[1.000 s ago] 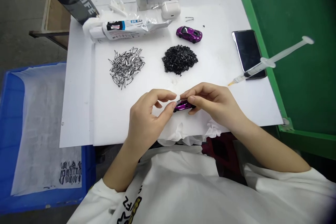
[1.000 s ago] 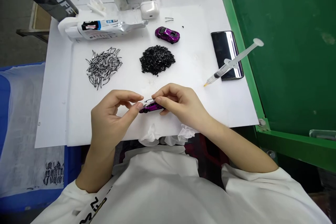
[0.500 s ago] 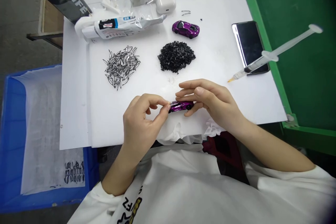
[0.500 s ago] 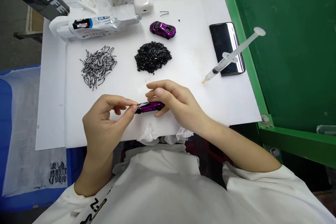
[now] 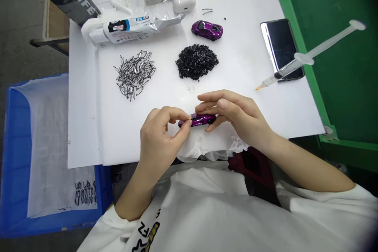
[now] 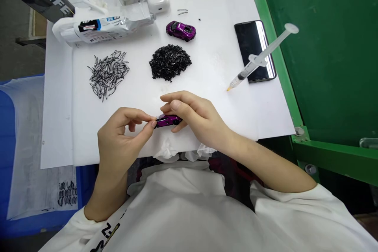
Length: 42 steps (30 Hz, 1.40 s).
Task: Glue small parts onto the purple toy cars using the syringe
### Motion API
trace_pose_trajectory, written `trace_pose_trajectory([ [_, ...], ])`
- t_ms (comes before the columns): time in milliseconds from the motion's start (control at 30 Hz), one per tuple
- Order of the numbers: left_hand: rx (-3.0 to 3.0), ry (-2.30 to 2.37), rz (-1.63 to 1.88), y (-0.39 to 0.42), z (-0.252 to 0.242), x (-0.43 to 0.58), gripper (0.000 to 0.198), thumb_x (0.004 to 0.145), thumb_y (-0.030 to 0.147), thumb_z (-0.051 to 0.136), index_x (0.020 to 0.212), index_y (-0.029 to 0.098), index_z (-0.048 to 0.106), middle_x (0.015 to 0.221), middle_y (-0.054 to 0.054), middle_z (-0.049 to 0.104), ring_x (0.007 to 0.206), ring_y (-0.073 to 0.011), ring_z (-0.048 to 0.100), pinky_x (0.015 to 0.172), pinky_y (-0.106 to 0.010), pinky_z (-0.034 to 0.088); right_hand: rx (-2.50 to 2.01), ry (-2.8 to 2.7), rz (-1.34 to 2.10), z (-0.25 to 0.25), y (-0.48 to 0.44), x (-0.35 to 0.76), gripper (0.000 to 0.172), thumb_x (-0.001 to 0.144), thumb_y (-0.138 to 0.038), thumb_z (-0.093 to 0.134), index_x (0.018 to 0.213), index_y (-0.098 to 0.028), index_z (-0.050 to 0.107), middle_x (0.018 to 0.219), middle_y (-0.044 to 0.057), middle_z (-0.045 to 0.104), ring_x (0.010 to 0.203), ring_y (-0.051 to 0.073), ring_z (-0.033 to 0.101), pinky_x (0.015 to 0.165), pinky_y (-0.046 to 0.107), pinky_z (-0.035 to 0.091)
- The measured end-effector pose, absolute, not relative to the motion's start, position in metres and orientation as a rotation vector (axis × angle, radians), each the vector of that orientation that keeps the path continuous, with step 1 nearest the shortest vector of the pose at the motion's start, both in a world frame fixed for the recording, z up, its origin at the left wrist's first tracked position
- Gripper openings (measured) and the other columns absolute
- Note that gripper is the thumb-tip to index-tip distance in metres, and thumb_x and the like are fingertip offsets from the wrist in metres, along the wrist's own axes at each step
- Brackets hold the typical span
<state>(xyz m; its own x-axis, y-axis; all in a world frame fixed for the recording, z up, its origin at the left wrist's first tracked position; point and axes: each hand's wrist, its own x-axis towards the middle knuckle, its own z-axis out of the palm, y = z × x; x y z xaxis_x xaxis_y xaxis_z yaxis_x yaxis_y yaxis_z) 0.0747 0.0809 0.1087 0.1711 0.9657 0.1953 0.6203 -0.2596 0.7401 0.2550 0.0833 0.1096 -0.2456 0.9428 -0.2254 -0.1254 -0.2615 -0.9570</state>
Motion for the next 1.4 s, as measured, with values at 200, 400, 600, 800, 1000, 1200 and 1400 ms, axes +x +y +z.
trace_pose_trajectory([
  [200,2.010,1.476,0.815,0.082,0.116,0.076,0.017,0.075,0.009,0.062,0.078,0.024,0.057,0.074,0.007,0.063,0.069,-0.0115,0.055,0.062,-0.026,0.046,-1.168,-1.182,1.627,0.109,0.082,0.256,0.029,0.086,-0.041,0.050,0.105,-0.023,0.062,0.098,0.005,0.066,0.097,0.018,0.063,0.060,0.023,0.059],
  [400,2.059,1.415,0.680,0.080,0.121,0.077,0.020,0.075,0.005,0.058,0.080,0.025,0.056,0.076,0.007,0.064,0.075,-0.0140,0.055,0.067,-0.028,0.047,-1.199,-1.259,1.611,0.109,0.080,0.256,0.029,0.087,-0.041,0.049,0.105,-0.022,0.061,0.097,0.004,0.067,0.098,0.018,0.064,0.056,0.022,0.058],
  [600,2.074,1.432,0.628,0.073,0.113,0.077,0.020,0.075,0.007,0.060,0.083,0.025,0.057,0.076,0.007,0.066,0.082,-0.0161,0.052,0.071,-0.030,0.047,-1.289,-1.396,1.563,0.108,0.077,0.257,0.026,0.087,-0.036,0.051,0.106,-0.022,0.061,0.093,0.004,0.069,0.091,0.017,0.066,0.055,0.021,0.057],
  [800,2.051,1.432,0.701,0.069,0.107,0.077,0.019,0.074,0.006,0.060,0.080,0.025,0.057,0.074,0.006,0.065,0.080,-0.0159,0.053,0.069,-0.030,0.046,-1.305,-1.404,1.540,0.108,0.077,0.254,0.021,0.087,-0.033,0.050,0.101,-0.021,0.062,0.089,0.004,0.069,0.091,0.018,0.066,0.053,0.021,0.057],
  [1000,2.108,1.343,0.744,0.070,0.105,0.068,0.014,0.078,0.013,0.060,0.086,0.024,0.057,0.085,0.004,0.066,0.085,-0.0166,0.055,0.075,-0.031,0.047,-1.355,-1.518,1.114,0.111,0.076,0.261,0.015,0.086,-0.028,0.052,0.094,-0.023,0.064,0.084,0.003,0.067,0.079,0.015,0.064,0.051,0.024,0.052],
  [1200,2.211,1.196,0.647,0.075,0.100,0.054,0.026,0.076,0.012,0.063,0.100,0.023,0.058,0.107,0.002,0.066,0.097,-0.0169,0.055,0.088,-0.032,0.045,-1.291,-2.124,0.725,0.108,0.079,0.270,0.011,0.083,-0.025,0.056,0.088,-0.021,0.065,0.086,0.004,0.065,0.078,0.015,0.060,0.065,0.031,0.051],
  [1400,2.249,1.216,0.683,0.074,0.096,0.054,0.025,0.078,0.012,0.061,0.100,0.023,0.058,0.103,0.004,0.068,0.090,-0.0155,0.055,0.082,-0.029,0.047,-1.148,-2.381,0.279,0.101,0.081,0.265,0.013,0.085,-0.022,0.052,0.083,-0.018,0.064,0.078,0.006,0.065,0.070,0.015,0.057,0.062,0.031,0.050],
])
